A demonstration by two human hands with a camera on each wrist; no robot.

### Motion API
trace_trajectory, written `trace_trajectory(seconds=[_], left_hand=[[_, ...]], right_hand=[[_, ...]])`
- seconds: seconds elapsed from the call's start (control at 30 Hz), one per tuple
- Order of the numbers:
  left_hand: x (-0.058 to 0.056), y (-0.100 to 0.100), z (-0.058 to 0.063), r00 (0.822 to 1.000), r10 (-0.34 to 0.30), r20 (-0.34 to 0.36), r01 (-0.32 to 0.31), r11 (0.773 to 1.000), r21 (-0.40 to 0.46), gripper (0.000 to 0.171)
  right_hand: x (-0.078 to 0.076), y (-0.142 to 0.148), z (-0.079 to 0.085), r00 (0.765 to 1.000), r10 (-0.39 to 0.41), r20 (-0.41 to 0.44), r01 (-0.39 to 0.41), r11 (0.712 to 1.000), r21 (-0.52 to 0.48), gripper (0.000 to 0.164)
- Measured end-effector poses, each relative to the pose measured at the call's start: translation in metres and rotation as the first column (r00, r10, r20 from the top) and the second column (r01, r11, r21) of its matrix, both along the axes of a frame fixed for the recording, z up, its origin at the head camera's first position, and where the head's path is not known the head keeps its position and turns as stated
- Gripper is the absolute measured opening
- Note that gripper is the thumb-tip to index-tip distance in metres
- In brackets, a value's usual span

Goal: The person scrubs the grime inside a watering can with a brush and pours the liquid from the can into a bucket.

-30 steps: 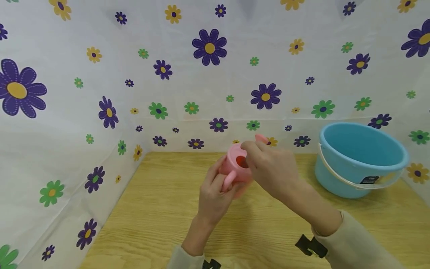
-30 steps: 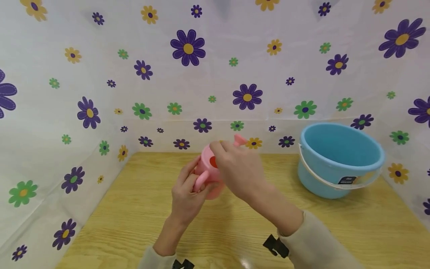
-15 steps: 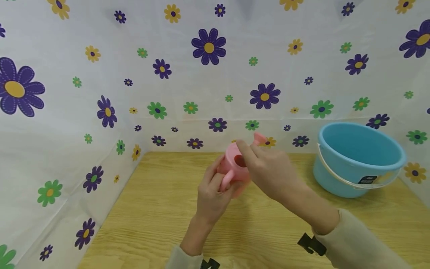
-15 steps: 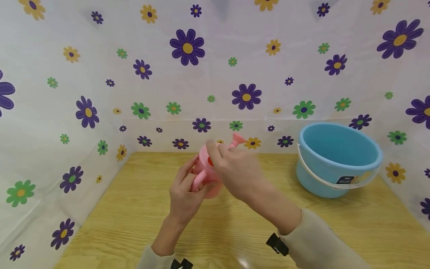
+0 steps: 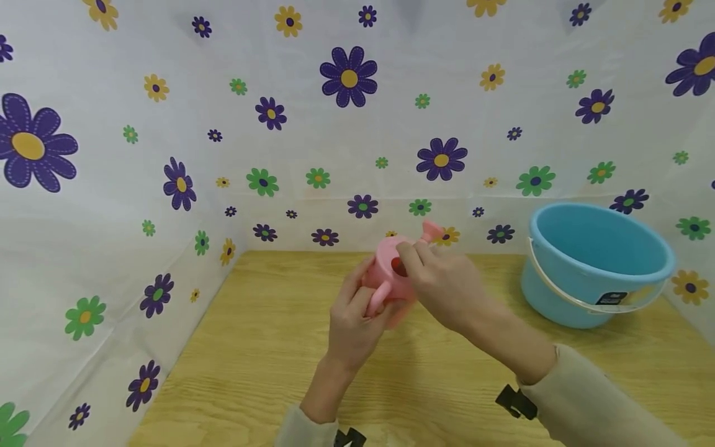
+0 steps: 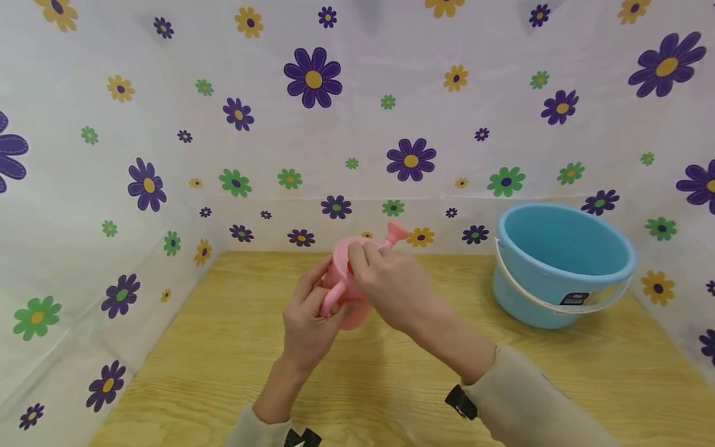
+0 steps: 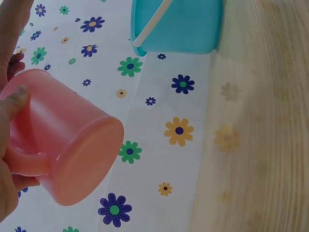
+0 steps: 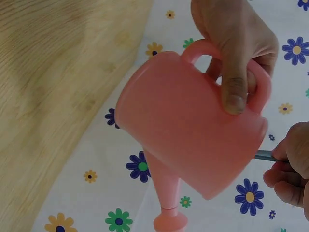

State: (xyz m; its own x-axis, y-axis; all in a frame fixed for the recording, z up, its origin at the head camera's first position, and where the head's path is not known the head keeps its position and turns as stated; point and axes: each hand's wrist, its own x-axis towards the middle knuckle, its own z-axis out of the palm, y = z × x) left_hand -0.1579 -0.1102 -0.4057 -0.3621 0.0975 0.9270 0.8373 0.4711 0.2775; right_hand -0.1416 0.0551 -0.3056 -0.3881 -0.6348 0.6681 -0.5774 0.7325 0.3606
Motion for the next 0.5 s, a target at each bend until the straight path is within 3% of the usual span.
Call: trace_trajectory(seconds=[0.2,0.33,0.5], left_hand=[[-0.0006,-0.0018,0.0031,1.000,-0.009,0.002,0.009,1.000,0.018,0.024],[0.0001,-0.0023,0.0043,1.000,-0.016,-0.002,0.016,0.999,0.028,0.024],[0.0008,-0.0011,0.0045,0.999,-0.021,-0.024,0.022,0.999,0.037,0.027]], right_hand=[[0.0005,0.0016,0.0011,0.993,0.068,-0.098,-0.082,0.985,-0.152,0.026],[-0.0033,0.0010,-0.0053,0.988,0.105,-0.110,-0.120,0.984,-0.134,0.026],[-0.0035,0.0038,-0.0065,0.984,0.121,-0.131,-0.141,0.977,-0.157,0.008]])
